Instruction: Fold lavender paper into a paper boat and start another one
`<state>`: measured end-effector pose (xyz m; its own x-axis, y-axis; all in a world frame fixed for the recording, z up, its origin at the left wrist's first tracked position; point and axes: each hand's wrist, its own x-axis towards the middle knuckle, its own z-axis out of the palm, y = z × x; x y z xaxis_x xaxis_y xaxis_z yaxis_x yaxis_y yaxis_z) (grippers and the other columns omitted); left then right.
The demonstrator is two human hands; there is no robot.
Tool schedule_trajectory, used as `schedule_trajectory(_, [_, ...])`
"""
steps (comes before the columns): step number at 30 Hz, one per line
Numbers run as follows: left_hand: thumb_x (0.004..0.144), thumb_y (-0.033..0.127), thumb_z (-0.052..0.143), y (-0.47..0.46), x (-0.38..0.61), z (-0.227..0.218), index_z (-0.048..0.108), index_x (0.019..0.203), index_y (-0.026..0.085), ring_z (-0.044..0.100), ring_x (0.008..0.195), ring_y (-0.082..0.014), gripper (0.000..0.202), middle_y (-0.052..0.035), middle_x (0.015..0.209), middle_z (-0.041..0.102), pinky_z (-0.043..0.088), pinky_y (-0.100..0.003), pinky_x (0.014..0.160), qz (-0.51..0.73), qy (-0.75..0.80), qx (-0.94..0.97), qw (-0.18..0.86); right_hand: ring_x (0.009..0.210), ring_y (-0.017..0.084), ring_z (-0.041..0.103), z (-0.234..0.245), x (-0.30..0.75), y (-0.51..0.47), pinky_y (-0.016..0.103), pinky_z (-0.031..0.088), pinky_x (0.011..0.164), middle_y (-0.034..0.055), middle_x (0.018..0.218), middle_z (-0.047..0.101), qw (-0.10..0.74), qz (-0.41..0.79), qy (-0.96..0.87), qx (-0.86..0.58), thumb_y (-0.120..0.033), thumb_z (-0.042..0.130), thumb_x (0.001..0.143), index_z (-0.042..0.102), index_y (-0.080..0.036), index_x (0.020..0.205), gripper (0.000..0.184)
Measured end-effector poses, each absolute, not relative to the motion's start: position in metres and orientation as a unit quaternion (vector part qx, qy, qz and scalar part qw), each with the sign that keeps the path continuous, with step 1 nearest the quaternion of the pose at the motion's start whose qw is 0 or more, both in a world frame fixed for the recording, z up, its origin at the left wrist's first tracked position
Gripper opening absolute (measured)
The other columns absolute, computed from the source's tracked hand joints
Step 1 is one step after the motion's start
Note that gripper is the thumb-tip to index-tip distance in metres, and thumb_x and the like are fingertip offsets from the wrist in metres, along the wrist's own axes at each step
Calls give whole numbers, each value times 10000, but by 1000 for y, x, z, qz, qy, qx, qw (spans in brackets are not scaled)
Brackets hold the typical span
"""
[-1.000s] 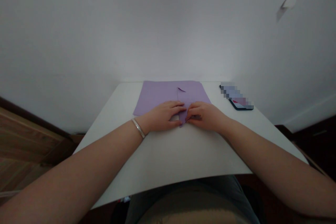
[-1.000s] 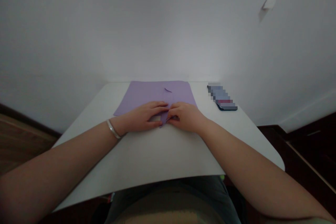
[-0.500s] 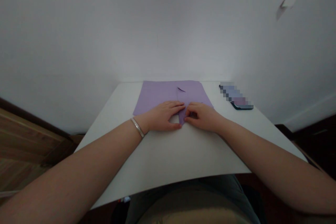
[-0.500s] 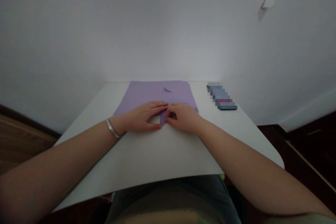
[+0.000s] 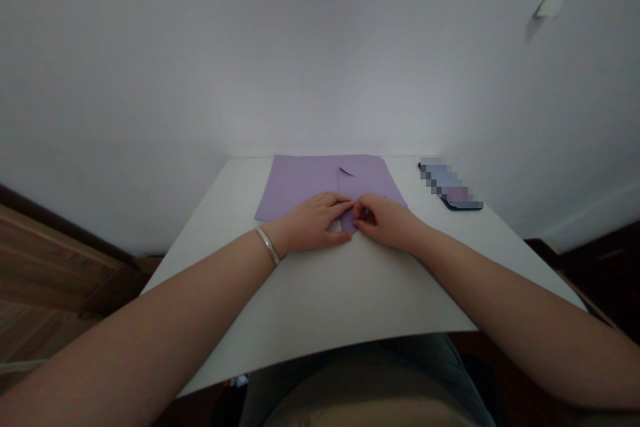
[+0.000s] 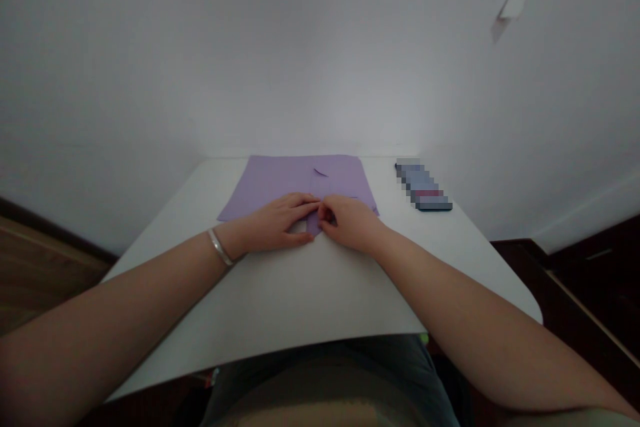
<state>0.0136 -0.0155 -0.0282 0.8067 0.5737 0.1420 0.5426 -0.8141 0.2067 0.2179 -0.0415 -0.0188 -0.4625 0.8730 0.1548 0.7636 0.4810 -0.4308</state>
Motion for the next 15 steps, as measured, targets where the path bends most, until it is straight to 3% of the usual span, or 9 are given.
schedule_trajectory(4, [862,490,515,-16,13,-26,425,1387,105,376,1345,-268,658,-165,1467,401,266,-386,1131,67,304,947,76,706,144,538,-19,220,-42,263,388,639,34,831,637,170,128,-849,-483,-194,558,769,569,-191,826,58])
schedule_trajectory(8, [883,495,477,-17,13,-25,381,1418,106,304,1398,-261,669,-157,1516,325,214,-393,1153,43,307,948,66,773,173,547,-19,218,-46,287,390,682,53,870,639,161,86,-858,-480,-348,634,759,583,-186,835,187])
schedule_trajectory(15, [875,512,470,-15,13,-25,347,1437,122,278,1411,-259,695,-149,1532,291,207,-395,1151,30,307,948,74,701,161,550,-17,218,-43,278,362,619,33,819,661,144,90,-833,-526,-436,657,742,597,-204,828,255])
